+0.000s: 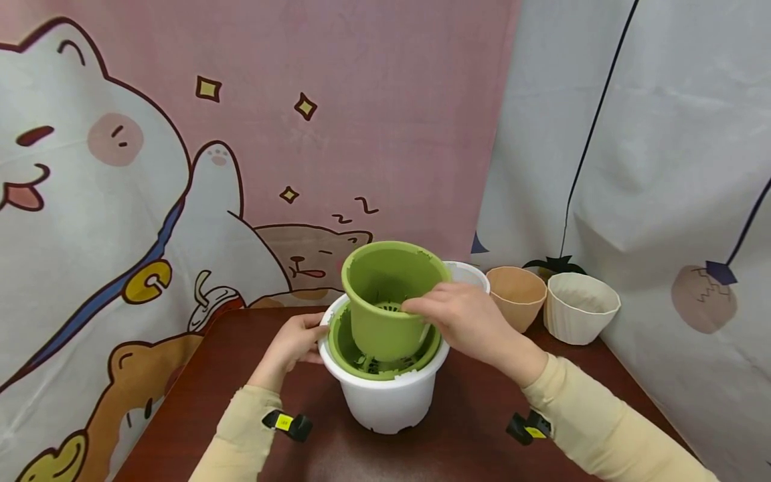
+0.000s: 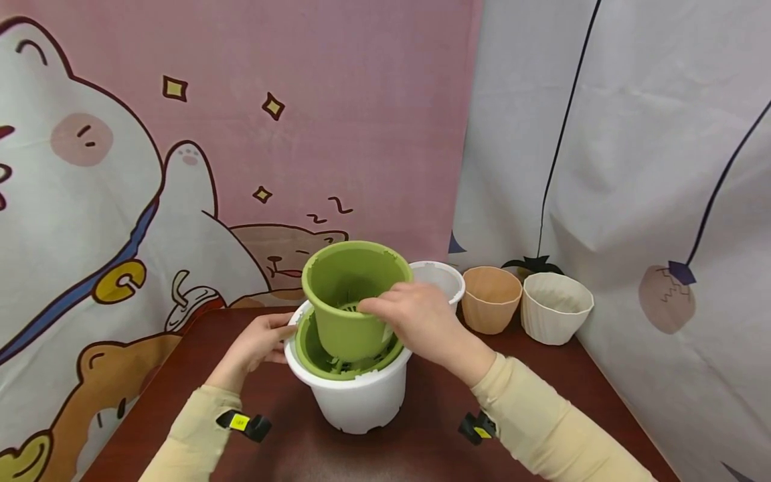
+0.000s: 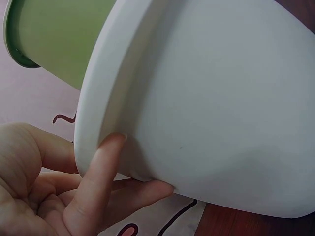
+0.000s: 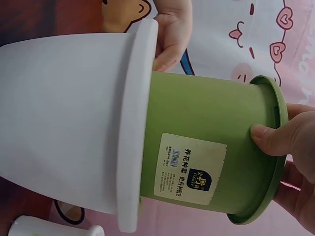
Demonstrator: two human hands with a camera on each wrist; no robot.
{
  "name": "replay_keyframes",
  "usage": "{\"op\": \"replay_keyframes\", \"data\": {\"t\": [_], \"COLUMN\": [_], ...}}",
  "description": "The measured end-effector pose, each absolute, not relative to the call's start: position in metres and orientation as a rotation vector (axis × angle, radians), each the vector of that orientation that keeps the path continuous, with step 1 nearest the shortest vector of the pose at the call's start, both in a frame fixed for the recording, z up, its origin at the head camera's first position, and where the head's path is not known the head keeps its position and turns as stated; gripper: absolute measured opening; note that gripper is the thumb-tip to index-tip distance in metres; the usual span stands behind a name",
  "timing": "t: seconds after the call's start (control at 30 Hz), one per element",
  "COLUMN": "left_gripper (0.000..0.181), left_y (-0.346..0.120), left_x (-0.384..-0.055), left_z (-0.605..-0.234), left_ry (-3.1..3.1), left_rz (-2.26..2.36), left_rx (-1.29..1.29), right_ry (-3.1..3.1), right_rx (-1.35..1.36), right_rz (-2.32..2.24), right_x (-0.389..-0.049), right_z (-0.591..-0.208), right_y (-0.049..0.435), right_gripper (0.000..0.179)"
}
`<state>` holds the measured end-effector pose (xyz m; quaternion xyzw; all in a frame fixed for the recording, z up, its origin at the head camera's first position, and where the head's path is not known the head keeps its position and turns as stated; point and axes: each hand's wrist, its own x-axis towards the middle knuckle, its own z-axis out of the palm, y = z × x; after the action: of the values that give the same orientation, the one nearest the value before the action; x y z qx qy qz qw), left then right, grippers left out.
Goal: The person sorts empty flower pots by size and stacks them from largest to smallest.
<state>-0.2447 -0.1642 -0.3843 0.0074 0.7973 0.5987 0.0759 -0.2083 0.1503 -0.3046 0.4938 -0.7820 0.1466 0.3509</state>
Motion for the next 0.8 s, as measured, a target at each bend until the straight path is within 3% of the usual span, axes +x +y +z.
{"op": "replay_keyframes", "data": {"t": [0.8], "left_gripper": [0.042], "left_y": [-0.164], "left_x": [-0.244], "left_z": [-0.384], "left_ry": [2.394], "left_rz": [1.781], "left_rx": [0.017], "right_ry": [-2.077], "right_rx": [1.308], "right_rz": [0.346], "right_x": [-0.212], "right_z": [-0.338], "right_y": [0.14], "right_gripper": [0.035]}}
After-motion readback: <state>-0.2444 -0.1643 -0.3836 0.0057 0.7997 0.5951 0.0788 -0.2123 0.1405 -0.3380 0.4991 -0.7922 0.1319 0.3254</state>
